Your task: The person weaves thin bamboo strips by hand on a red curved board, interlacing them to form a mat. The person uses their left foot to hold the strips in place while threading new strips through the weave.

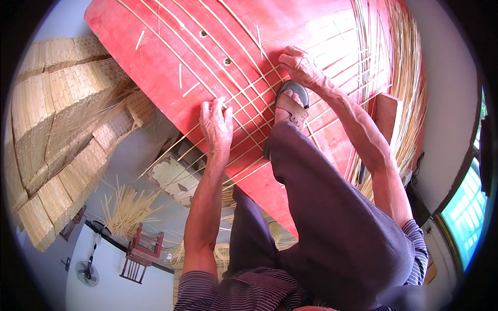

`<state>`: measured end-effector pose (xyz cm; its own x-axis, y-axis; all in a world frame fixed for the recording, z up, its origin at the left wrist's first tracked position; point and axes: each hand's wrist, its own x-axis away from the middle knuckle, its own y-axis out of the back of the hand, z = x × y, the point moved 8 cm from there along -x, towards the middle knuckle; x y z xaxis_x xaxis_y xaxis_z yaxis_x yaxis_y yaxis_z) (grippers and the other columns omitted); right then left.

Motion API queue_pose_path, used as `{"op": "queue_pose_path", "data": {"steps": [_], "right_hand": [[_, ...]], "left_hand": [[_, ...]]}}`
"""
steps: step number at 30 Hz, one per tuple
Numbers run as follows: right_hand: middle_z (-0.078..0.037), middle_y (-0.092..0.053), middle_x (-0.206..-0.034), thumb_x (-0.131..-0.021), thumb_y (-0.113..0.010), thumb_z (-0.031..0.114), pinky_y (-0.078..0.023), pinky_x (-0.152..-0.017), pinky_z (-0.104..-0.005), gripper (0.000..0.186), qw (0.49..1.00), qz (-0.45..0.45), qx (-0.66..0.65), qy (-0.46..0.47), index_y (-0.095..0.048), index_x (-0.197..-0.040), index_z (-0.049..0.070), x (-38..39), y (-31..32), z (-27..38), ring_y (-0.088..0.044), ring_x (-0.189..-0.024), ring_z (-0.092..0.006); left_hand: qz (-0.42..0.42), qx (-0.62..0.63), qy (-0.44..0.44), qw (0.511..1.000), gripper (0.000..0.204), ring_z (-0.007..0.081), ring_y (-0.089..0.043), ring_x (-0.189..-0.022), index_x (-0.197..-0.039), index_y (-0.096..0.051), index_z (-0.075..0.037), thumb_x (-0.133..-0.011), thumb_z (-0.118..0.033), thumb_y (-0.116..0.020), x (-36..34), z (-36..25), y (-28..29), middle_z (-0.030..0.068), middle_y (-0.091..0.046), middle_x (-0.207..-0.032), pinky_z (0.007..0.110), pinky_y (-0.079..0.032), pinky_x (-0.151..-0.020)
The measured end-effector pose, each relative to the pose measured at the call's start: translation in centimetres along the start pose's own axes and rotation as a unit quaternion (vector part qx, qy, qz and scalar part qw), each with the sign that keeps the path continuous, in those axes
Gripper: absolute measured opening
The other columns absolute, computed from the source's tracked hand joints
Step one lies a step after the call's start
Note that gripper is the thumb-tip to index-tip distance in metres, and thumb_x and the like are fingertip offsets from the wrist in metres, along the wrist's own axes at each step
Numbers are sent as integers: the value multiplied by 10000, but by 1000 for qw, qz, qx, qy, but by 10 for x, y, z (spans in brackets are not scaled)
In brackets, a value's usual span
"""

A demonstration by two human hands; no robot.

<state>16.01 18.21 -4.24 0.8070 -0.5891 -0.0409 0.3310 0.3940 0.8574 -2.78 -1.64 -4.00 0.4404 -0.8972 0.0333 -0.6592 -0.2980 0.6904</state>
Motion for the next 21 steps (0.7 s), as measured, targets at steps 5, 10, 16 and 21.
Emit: {"op": "queue_pose_path", "data": {"steps": [5, 10, 16, 21], "right_hand": [[-138, -509, -797, -755, -631, 58, -485, -643, -450, 117, 999, -36, -2, 22, -518, -745, 31, -1, 3, 6, -575, -785, -346], [-148, -533, -825, -749, -624, 55, -494, -651, -449, 93, 1000, 6, 2, -5, -534, -766, 37, -4, 2, 5, -588, -827, -352], [-230, -613, -760, -892, -588, 157, -467, -637, -498, 166, 971, 48, -167, -165, -596, -929, -5, -40, 2, 61, -612, -714, -425], [-292, -667, -883, -839, -582, 199, -540, -742, -507, 265, 930, 98, -174, -307, -646, -874, -55, -71, -47, 68, -677, -870, -428]], "left_hand": [[-1, -35, 4, 999, 218, 347, -597, -828, -1057, -607, -117, -855, -143, -685, -4, 2, 0, 122, -562, -892, 469, -483, -728], [-2, -64, 21, 998, 181, 349, -581, -815, -1043, -616, -81, -871, -118, -657, -8, -2, -2, 155, -563, -857, 456, -484, -702], [9, 103, 190, 976, 363, 235, -660, -961, -1197, -592, 46, -907, -169, -626, -39, 50, 19, 165, -663, -1151, 359, -533, -832], [3, 503, 389, 772, 657, 437, -441, -1315, -1453, -292, 91, -951, -215, -586, -87, 46, 11, 329, -427, -1400, 516, -351, -1103]]}}
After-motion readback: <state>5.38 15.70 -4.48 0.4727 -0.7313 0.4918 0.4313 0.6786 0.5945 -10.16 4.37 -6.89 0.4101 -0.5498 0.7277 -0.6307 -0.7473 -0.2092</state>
